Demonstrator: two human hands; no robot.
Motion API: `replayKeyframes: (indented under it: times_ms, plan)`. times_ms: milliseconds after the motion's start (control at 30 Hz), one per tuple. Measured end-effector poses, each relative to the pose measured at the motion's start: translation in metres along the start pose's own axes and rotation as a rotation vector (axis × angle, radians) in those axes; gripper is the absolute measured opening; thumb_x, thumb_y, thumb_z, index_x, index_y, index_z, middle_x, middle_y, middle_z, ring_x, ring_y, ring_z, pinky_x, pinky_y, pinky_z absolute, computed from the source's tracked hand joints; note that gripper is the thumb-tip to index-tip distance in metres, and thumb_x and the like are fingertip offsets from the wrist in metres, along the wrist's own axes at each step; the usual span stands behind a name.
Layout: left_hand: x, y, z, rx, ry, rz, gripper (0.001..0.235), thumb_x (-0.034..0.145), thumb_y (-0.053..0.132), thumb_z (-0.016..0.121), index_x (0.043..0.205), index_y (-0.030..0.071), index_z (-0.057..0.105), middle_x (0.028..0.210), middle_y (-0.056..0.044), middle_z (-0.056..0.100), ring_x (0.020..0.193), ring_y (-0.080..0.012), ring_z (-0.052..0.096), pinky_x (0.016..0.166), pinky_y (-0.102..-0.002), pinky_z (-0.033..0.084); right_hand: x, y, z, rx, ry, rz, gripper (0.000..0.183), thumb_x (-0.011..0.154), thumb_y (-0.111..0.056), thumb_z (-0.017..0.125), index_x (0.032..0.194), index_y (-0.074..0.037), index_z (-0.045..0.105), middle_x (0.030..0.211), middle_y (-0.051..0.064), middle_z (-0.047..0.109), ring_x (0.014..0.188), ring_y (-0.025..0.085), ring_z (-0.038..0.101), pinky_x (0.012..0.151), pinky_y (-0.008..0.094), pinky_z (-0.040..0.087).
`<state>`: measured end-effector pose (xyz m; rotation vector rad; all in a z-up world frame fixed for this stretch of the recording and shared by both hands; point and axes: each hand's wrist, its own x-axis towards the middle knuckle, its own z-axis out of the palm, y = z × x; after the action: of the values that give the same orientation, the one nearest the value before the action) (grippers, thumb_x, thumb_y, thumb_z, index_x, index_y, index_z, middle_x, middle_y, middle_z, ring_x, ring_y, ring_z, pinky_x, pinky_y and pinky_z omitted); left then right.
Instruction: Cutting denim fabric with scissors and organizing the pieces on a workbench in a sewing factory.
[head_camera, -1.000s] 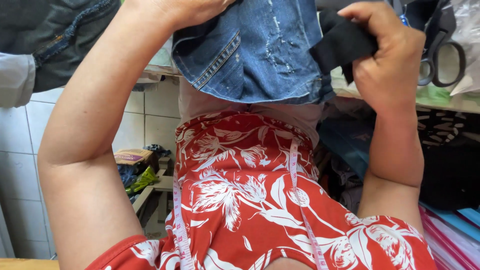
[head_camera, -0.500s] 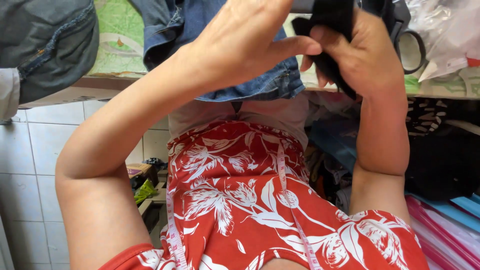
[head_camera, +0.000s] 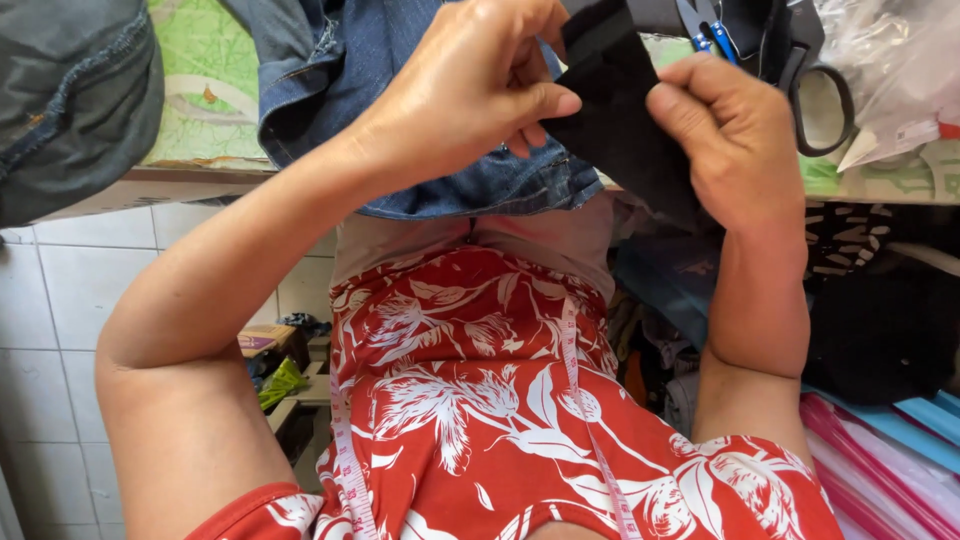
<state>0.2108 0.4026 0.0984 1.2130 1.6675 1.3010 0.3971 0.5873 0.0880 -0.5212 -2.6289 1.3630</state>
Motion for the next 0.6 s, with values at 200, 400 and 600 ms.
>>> replayKeyframes:
  times_ms: [200, 400, 600]
  plan:
    - [0.007, -0.012, -0.007, 0.012, -0.020, -0.186, 0.026, 0.106, 0.009, 0.067, 0.089, 0.015, 0.048, 0.074, 0.004, 0.059, 0.064, -0.0033, 0.072, 0.053, -0.016, 0.062, -0.003, 0.003, 0.001, -0.078, 0.007, -0.059, 0.008, 0.117, 0.002, 0.062, 0.109, 0.004, 0.064, 0.094, 0.003, 0.053, 0.080, 0.011, 0.043, 0.073, 0.027, 0.036]
    - [0.012, -0.015, -0.012, 0.051, -0.031, -0.189, 0.019, 0.106, 0.009, 0.065, 0.098, 0.013, 0.049, 0.079, 0.002, 0.057, 0.056, -0.0045, 0.068, 0.045, -0.020, 0.058, -0.005, 0.040, -0.024, -0.318, 0.269, -0.153, 0.007, 0.125, 0.008, 0.065, 0.118, 0.006, 0.065, 0.085, 0.007, 0.047, 0.076, 0.018, 0.041, 0.071, 0.037, 0.036]
    - [0.017, -0.012, -0.018, 0.282, -0.035, -0.205, 0.007, 0.105, 0.019, 0.061, 0.102, 0.013, 0.061, 0.066, 0.005, 0.066, 0.052, -0.0031, 0.064, 0.045, -0.024, 0.048, 0.001, 0.059, -0.045, -0.747, 0.377, -0.336, 0.006, 0.116, 0.007, 0.077, 0.121, 0.005, 0.080, 0.103, 0.016, 0.078, 0.085, 0.033, 0.070, 0.073, 0.043, 0.046]
